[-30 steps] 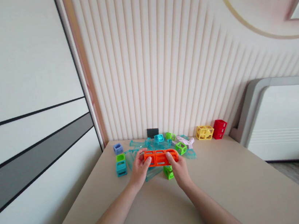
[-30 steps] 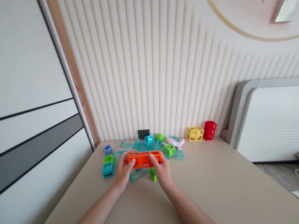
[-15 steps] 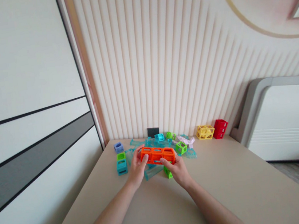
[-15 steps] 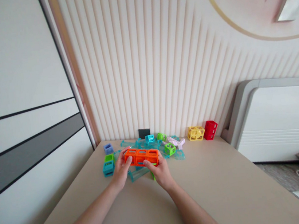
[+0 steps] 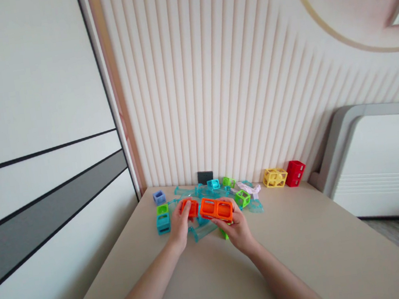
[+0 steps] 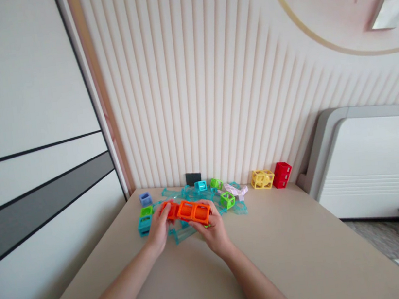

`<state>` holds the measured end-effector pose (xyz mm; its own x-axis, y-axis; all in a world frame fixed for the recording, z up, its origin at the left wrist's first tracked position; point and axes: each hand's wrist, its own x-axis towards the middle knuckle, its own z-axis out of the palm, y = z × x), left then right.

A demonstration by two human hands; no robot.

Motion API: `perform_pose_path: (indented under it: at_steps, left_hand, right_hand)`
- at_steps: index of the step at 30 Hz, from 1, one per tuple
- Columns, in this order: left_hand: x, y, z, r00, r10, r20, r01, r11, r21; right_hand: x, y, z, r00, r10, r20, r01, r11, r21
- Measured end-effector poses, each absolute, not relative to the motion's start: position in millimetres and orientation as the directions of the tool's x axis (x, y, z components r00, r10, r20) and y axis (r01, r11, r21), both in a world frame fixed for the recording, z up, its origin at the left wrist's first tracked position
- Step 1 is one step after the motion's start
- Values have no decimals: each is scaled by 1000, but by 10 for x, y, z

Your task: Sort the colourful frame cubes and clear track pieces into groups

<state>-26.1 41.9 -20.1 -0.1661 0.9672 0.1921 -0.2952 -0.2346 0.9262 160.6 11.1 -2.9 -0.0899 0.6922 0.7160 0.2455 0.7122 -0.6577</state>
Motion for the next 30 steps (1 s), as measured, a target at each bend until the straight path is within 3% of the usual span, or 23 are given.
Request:
perform_pose_path:
  at_steps: [4,10,17,22,30]
  left_hand:
    - [-307,438,-178,-200,967,155,-339,-217,915]
    - [-238,398,-262,-33,996,83,-325,-89,942]
    - [-239,332,-241,70,961,266,-411,-215,886]
    - [-267,314,-215,82,914,398,-271,-364,891]
    - [-326,260,-178,44,935,352,-126,-344,930]
  right_hand:
    - [1657,136,-43,-119,675,728,287,726,-625]
    - [1647,148,-157,-253,658,709,366,744,-559]
    - [1629,159,-165,-144,676,723,311,724,-615]
    - [1625,140,-107,-111,708,697,214,702,-679]
    - [1646,118,-81,-167,771,615,148,636,-757]
